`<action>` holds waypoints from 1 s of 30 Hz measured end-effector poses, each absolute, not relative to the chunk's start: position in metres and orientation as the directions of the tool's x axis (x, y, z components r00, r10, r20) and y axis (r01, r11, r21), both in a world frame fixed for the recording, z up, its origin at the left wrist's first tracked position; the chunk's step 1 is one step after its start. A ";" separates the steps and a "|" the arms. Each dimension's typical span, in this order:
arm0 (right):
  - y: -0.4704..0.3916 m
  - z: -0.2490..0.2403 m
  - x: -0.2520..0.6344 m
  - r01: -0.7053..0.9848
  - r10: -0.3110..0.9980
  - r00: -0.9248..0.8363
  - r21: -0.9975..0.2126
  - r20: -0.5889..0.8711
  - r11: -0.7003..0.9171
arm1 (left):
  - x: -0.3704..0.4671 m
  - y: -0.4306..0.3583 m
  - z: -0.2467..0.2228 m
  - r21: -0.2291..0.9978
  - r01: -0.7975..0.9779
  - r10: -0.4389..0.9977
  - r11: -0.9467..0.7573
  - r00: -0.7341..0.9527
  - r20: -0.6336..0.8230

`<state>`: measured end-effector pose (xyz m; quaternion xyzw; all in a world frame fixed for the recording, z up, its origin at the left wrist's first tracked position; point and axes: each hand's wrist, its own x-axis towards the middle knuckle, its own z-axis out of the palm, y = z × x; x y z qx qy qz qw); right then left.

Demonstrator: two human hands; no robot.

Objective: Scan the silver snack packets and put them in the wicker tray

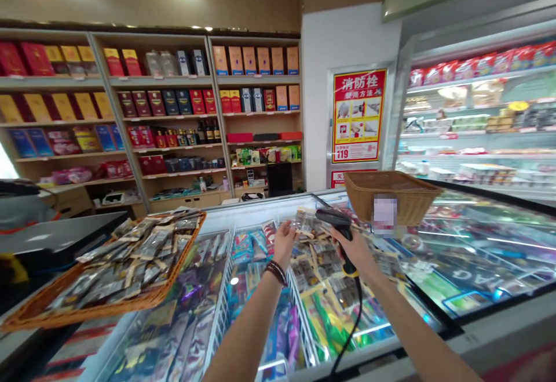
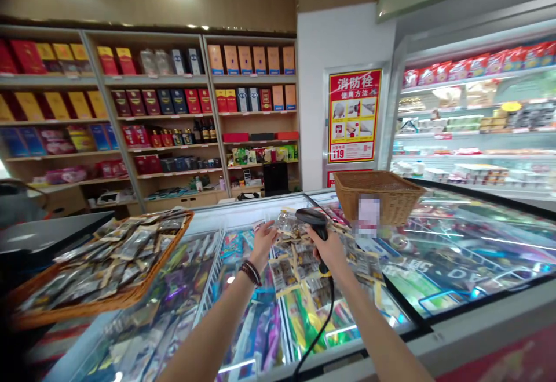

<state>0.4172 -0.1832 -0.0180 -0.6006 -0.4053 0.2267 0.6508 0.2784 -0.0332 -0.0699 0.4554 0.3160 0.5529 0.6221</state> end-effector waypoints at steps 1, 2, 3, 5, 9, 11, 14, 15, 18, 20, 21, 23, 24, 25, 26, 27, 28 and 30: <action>-0.189 -0.017 0.425 0.197 0.766 0.587 -0.964 0.261 0.178 | 0.293 -0.037 -0.069 0.926 -0.376 0.963 -0.042 0.232 0.139; -0.194 -0.017 0.430 0.202 0.754 0.599 -0.962 0.268 0.182 | 0.305 -0.040 -0.068 0.937 -0.341 0.948 -0.074 0.269 0.172; -0.198 -0.016 0.434 0.206 0.742 0.611 -0.961 0.274 0.185 | 0.315 -0.044 -0.067 0.949 -0.291 0.933 -0.121 0.293 0.209; -0.205 -0.015 0.437 0.216 0.731 0.621 -0.958 0.283 0.187 | 0.323 -0.048 -0.068 0.954 -0.156 0.907 -0.256 0.303 0.293; -0.204 -0.017 0.426 0.220 0.745 0.603 -0.957 0.286 0.190 | 0.298 -0.046 -0.073 0.870 0.095 0.861 -0.485 0.230 0.454; -0.195 -0.021 0.411 0.212 0.768 0.573 -0.956 0.288 0.200 | 0.267 -0.039 -0.076 0.830 0.173 0.844 -0.531 0.200 0.498; -0.174 -0.029 0.380 0.198 0.814 0.509 -0.959 0.279 0.205 | 0.206 -0.030 -0.076 0.787 0.264 0.830 -0.557 0.151 0.536; -0.166 -0.032 0.367 0.190 0.832 0.482 -0.960 0.274 0.207 | 0.184 -0.027 -0.075 0.773 0.294 0.825 -0.562 0.133 0.549; -0.142 -0.038 0.325 0.177 0.891 0.366 -0.960 0.268 0.216 | 0.116 -0.023 -0.066 0.724 0.385 0.803 -0.573 0.084 0.590; -0.127 -0.040 0.295 0.176 0.923 0.279 -0.959 0.266 0.223 | 0.072 -0.023 -0.058 0.691 0.443 0.784 -0.571 0.045 0.620; -0.120 -0.040 0.280 0.169 0.936 0.234 -0.959 0.263 0.227 | 0.050 -0.022 -0.054 0.678 0.469 0.775 -0.566 0.022 0.631; -0.109 -0.039 0.251 0.140 0.951 0.164 -0.960 0.263 0.242 | 0.010 -0.022 -0.047 0.660 0.527 0.768 -0.535 -0.022 0.640; -0.104 -0.038 0.237 0.125 0.954 0.136 -0.960 0.267 0.251 | -0.010 -0.021 -0.044 0.652 0.564 0.768 -0.507 -0.048 0.639; -0.100 -0.038 0.225 0.112 0.955 0.114 -0.959 0.273 0.260 | -0.028 -0.020 -0.041 0.641 0.606 0.767 -0.471 -0.078 0.637; -0.097 -0.037 0.213 0.100 0.955 0.101 -0.958 0.279 0.270 | -0.045 -0.019 -0.039 0.629 0.650 0.765 -0.427 -0.111 0.634; -0.094 -0.037 0.203 0.089 0.955 0.093 -0.957 0.283 0.275 | -0.061 -0.018 -0.037 0.614 0.694 0.760 -0.376 -0.148 0.633; -0.092 -0.038 0.193 0.079 0.955 0.085 -0.958 0.283 0.276 | -0.074 -0.016 -0.036 0.600 0.733 0.753 -0.321 -0.187 0.631; -0.090 -0.040 0.179 0.058 0.959 0.065 -0.960 0.277 0.273 | -0.097 -0.012 -0.034 0.584 0.783 0.744 -0.213 -0.258 0.616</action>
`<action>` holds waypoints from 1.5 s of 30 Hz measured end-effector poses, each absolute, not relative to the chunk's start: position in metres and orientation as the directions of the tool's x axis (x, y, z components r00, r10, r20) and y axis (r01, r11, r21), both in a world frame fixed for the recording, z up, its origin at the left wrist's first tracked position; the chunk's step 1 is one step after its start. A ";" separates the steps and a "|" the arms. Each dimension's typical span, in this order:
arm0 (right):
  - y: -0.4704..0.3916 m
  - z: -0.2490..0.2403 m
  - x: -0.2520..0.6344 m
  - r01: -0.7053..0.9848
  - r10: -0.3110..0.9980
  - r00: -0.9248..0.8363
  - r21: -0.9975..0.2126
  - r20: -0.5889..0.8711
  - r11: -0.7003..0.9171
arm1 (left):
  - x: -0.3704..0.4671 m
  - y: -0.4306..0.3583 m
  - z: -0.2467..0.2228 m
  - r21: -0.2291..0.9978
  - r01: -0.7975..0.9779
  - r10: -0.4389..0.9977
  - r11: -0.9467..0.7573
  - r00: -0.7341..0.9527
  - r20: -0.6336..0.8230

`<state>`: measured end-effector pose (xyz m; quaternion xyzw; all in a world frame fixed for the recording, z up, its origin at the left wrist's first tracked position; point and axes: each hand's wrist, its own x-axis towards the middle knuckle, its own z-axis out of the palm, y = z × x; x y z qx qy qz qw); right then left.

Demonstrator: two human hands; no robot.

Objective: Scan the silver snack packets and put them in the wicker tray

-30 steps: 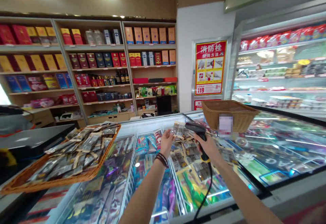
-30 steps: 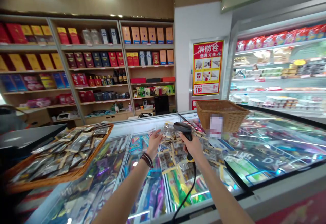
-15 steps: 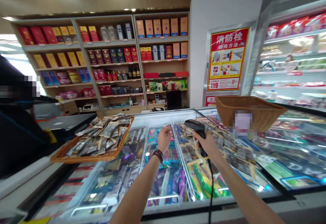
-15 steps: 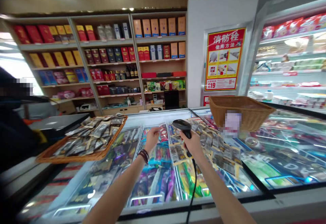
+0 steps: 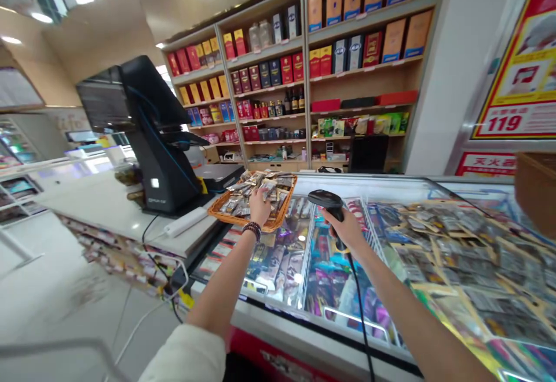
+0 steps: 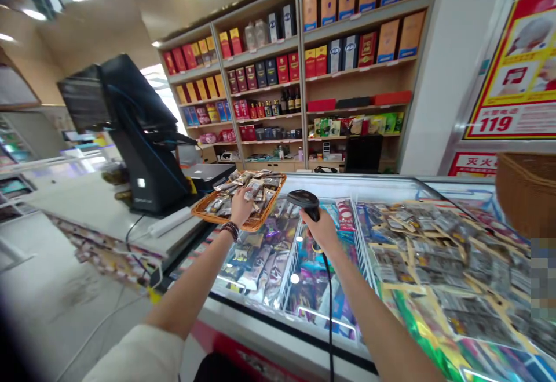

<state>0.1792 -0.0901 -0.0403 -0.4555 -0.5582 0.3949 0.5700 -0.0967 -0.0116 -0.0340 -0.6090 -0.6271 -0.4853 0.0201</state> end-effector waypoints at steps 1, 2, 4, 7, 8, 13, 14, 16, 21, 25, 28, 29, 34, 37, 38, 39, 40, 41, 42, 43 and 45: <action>-0.089 -0.042 0.174 0.051 0.960 0.058 -0.961 0.275 0.272 | -0.105 -0.008 -0.033 0.581 0.797 0.747 -0.163 -0.285 0.601; -0.089 -0.045 0.171 0.052 0.960 0.054 -0.960 0.276 0.274 | -0.111 -0.005 -0.033 0.578 0.807 0.754 -0.121 -0.303 0.582; -0.088 -0.051 0.168 0.072 0.957 0.061 -0.958 0.283 0.278 | -0.119 0.004 -0.033 0.568 0.821 0.784 -0.058 -0.315 0.534; -0.087 -0.060 0.169 0.096 0.952 0.093 -0.955 0.291 0.282 | -0.120 0.019 -0.034 0.538 0.843 0.830 0.009 -0.307 0.466; -0.087 -0.062 0.170 0.094 0.950 0.110 -0.955 0.292 0.283 | -0.118 0.023 -0.036 0.522 0.853 0.841 0.026 -0.300 0.449; -0.090 -0.064 0.175 0.065 0.945 0.180 -0.962 0.272 0.264 | -0.111 0.032 -0.043 0.416 0.900 0.878 0.128 -0.298 0.374; -0.090 -0.064 0.175 0.063 0.946 0.179 -0.963 0.270 0.263 | -0.111 0.031 -0.043 0.405 0.900 0.881 0.162 -0.317 0.352; -0.092 -0.064 0.174 0.072 0.947 0.170 -0.961 0.274 0.265 | -0.112 0.027 -0.043 0.392 0.898 0.888 0.202 -0.337 0.314; -0.096 -0.068 0.170 0.138 0.954 0.142 -0.960 0.263 0.244 | -0.111 0.018 -0.035 0.414 0.904 0.915 0.108 -0.253 0.314; -0.100 -0.066 0.168 0.134 0.950 0.127 -0.954 0.285 0.268 | -0.099 0.011 -0.031 0.497 0.868 0.905 -0.002 -0.210 0.370; -0.102 -0.063 0.169 0.108 0.948 0.134 -0.955 0.288 0.275 | -0.082 0.004 -0.028 0.599 0.793 0.874 -0.110 -0.210 0.438; -0.103 -0.062 0.170 0.102 0.949 0.132 -0.956 0.287 0.275 | -0.075 0.001 -0.027 0.653 0.743 0.869 -0.146 -0.220 0.444; -0.106 -0.054 0.181 0.022 0.946 0.157 -0.959 0.283 0.283 | -0.029 -0.016 -0.028 0.917 0.271 0.902 -0.294 -0.238 0.360; -0.110 -0.051 0.194 -0.008 0.940 0.180 -0.955 0.289 0.295 | 0.005 -0.027 -0.041 0.951 -0.049 0.940 -0.306 -0.177 0.293; -0.111 -0.052 0.200 -0.011 0.941 0.182 -0.956 0.286 0.293 | 0.017 -0.029 -0.048 0.945 -0.137 0.948 -0.296 -0.162 0.273; -0.113 -0.053 0.207 -0.012 0.942 0.184 -0.958 0.281 0.288 | 0.029 -0.031 -0.055 0.933 -0.218 0.955 -0.285 -0.153 0.256; -0.114 -0.054 0.214 -0.010 0.943 0.188 -0.959 0.275 0.282 | 0.040 -0.033 -0.063 0.919 -0.285 0.959 -0.274 -0.147 0.241; -0.115 -0.056 0.222 -0.004 0.944 0.192 -0.961 0.269 0.275 | 0.051 -0.033 -0.072 0.907 -0.336 0.965 -0.254 -0.145 0.217; -0.115 -0.058 0.230 0.007 0.945 0.193 -0.964 0.262 0.266 | 0.061 -0.033 -0.080 0.897 -0.375 0.970 -0.234 -0.153 0.189; -0.116 -0.060 0.238 0.023 0.948 0.190 -0.967 0.254 0.254 | 0.069 -0.032 -0.087 0.886 -0.407 0.971 -0.223 -0.173 0.166; -0.118 -0.063 0.251 0.076 0.958 0.174 -0.973 0.227 0.217 | 0.081 -0.028 -0.100 0.877 -0.439 0.970 -0.197 -0.219 0.109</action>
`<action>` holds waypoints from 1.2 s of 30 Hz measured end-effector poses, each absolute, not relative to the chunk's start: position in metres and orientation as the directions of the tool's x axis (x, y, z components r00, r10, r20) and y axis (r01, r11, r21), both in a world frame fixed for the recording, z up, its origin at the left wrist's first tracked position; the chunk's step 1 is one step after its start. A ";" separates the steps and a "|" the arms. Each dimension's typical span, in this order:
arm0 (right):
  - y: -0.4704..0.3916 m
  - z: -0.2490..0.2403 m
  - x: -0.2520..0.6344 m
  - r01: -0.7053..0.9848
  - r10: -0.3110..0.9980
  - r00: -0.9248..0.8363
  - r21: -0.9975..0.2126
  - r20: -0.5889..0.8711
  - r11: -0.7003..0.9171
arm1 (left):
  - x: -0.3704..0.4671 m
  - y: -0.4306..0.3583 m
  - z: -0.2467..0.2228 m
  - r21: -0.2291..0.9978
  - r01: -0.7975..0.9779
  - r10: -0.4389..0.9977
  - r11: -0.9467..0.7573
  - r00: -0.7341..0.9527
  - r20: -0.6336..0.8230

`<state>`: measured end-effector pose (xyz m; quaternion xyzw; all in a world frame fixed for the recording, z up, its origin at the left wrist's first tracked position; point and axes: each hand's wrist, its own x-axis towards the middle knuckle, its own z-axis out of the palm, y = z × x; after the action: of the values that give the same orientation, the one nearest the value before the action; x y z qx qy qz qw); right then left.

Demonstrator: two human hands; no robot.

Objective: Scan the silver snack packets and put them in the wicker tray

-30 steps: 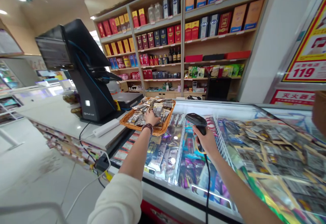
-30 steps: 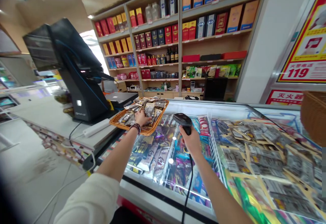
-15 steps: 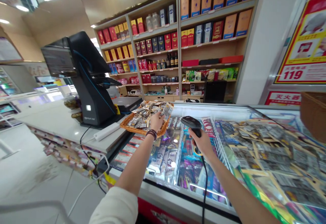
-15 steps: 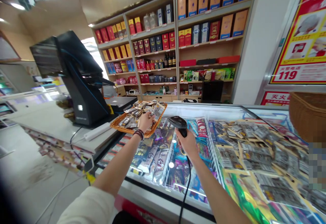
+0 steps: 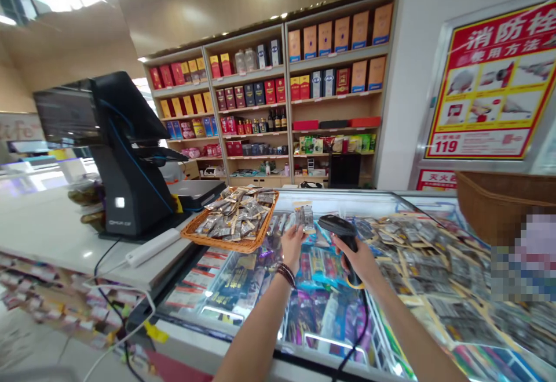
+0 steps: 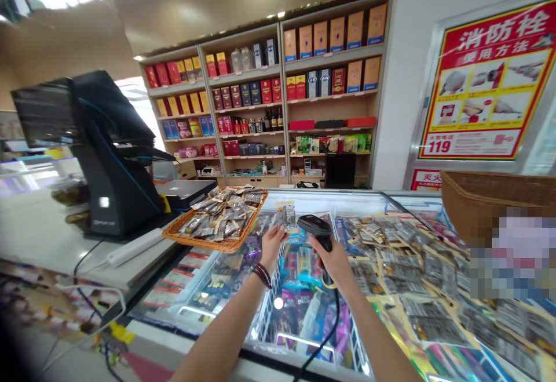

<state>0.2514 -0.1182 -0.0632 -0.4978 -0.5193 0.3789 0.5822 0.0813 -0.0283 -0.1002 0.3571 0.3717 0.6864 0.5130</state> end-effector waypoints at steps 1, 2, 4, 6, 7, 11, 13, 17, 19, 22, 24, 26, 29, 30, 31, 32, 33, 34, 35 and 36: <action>-0.120 -0.064 0.256 0.113 0.963 0.166 -0.974 0.214 0.197 | 0.084 -0.027 -0.105 0.876 -0.443 0.967 -0.191 -0.238 0.090; -0.121 -0.064 0.259 0.156 0.966 0.159 -0.971 0.205 0.180 | 0.086 -0.025 -0.109 0.878 -0.441 0.965 -0.187 -0.250 0.080; -0.125 -0.063 0.261 0.233 0.970 0.144 -0.959 0.195 0.158 | 0.083 -0.024 -0.115 0.884 -0.426 0.965 -0.194 -0.242 0.096; -0.129 -0.062 0.257 0.291 0.972 0.132 -0.945 0.193 0.148 | 0.078 -0.024 -0.117 0.889 -0.406 0.969 -0.211 -0.204 0.136; -0.130 -0.061 0.255 0.315 0.973 0.128 -0.938 0.194 0.145 | 0.075 -0.025 -0.118 0.890 -0.399 0.970 -0.219 -0.183 0.157; -0.133 -0.062 0.245 0.399 0.966 0.131 -0.904 0.222 0.153 | 0.071 -0.027 -0.119 0.889 -0.388 0.968 -0.241 -0.155 0.195; -0.134 -0.063 0.244 0.419 0.965 0.132 -0.895 0.228 0.154 | 0.072 -0.027 -0.119 0.885 -0.394 0.966 -0.247 -0.171 0.193; -0.135 -0.064 0.244 0.451 0.963 0.136 -0.880 0.234 0.150 | 0.072 -0.027 -0.120 0.894 -0.371 0.961 -0.252 -0.207 0.185; -0.136 -0.064 0.245 0.458 0.963 0.144 -0.878 0.229 0.140 | 0.072 -0.027 -0.120 0.903 -0.349 0.959 -0.249 -0.216 0.181; -0.136 -0.064 0.244 0.444 0.965 0.145 -0.886 0.221 0.136 | 0.071 -0.027 -0.119 0.906 -0.341 0.957 -0.250 -0.228 0.178; -0.135 -0.065 0.244 0.433 0.965 0.143 -0.891 0.219 0.138 | 0.072 -0.027 -0.119 0.904 -0.348 0.956 -0.248 -0.236 0.171; -0.134 -0.067 0.245 0.426 0.966 0.139 -0.894 0.218 0.141 | 0.072 -0.027 -0.118 0.902 -0.358 0.958 -0.243 -0.236 0.164; -0.133 -0.069 0.246 0.408 0.966 0.136 -0.901 0.218 0.146 | 0.072 -0.029 -0.117 0.900 -0.365 0.960 -0.239 -0.226 0.163; -0.132 -0.070 0.246 0.401 0.966 0.138 -0.904 0.217 0.145 | 0.071 -0.029 -0.117 0.899 -0.367 0.961 -0.238 -0.222 0.165; -0.132 -0.070 0.246 0.393 0.966 0.142 -0.908 0.217 0.146 | 0.071 -0.029 -0.117 0.899 -0.367 0.962 -0.239 -0.216 0.167; -0.132 -0.070 0.245 0.382 0.966 0.145 -0.913 0.216 0.147 | 0.071 -0.030 -0.116 0.899 -0.366 0.963 -0.240 -0.210 0.172; -0.131 -0.070 0.245 0.366 0.965 0.147 -0.918 0.217 0.150 | 0.071 -0.029 -0.116 0.900 -0.362 0.963 -0.242 -0.203 0.178; -0.131 -0.069 0.245 0.344 0.965 0.149 -0.926 0.216 0.154 | 0.071 -0.029 -0.116 0.903 -0.354 0.963 -0.243 -0.197 0.182; -0.131 -0.068 0.245 0.315 0.964 0.155 -0.936 0.214 0.158 | 0.071 -0.028 -0.117 0.908 -0.341 0.963 -0.243 -0.193 0.186; -0.131 -0.066 0.246 0.278 0.964 0.161 -0.947 0.210 0.160 | 0.071 -0.027 -0.118 0.915 -0.322 0.963 -0.241 -0.196 0.185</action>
<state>0.2462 -0.1312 -0.0656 -0.5576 -0.5572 0.3303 0.5191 0.0712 -0.0270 -0.1175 0.4145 0.3864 0.6699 0.4797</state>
